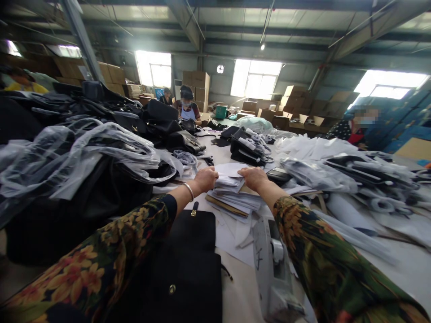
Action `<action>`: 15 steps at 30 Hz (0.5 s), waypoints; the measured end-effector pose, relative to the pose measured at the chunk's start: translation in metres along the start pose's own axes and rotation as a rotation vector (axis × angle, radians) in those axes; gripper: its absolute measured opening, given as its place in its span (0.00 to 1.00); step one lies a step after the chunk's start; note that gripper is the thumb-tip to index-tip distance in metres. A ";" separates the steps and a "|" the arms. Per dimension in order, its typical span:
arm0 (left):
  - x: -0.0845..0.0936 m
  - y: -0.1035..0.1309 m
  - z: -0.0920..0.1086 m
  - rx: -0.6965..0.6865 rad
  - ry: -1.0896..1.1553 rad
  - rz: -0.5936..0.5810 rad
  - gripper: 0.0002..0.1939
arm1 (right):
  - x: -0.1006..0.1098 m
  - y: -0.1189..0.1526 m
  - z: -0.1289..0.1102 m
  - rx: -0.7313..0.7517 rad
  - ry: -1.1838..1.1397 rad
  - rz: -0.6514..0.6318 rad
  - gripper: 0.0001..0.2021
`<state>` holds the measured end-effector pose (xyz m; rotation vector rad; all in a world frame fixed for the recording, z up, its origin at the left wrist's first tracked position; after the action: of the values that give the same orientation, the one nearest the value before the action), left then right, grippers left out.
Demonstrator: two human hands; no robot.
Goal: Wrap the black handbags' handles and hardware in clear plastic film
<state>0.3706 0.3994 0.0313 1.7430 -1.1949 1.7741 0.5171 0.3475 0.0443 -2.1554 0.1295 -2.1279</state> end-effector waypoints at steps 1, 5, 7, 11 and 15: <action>0.000 0.000 -0.002 0.017 0.003 0.000 0.13 | 0.000 0.000 0.000 -0.001 -0.002 0.003 0.22; 0.002 0.003 -0.010 0.075 -0.001 0.022 0.13 | 0.001 -0.001 0.002 -0.010 -0.011 0.015 0.20; 0.004 0.004 -0.013 0.098 -0.008 0.047 0.14 | 0.002 -0.002 0.002 -0.017 -0.016 0.017 0.19; 0.013 0.003 -0.003 0.080 -0.002 0.103 0.15 | 0.002 -0.003 0.001 -0.027 -0.024 0.008 0.19; 0.025 -0.007 0.032 -0.055 0.022 0.133 0.15 | 0.003 -0.003 -0.002 -0.032 -0.025 -0.007 0.18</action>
<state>0.3919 0.3714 0.0524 1.6431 -1.3650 1.8119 0.5156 0.3497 0.0480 -2.2029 0.1542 -2.1155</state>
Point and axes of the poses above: each hand's wrist, its own y-axis away from the middle knuckle, its own x-axis out of the back of the hand, z = x × y, the point moved 10 cm from there along -y, towards the middle knuckle, and after that the axes turned 13 degrees about -y, right-handed, at the moved point
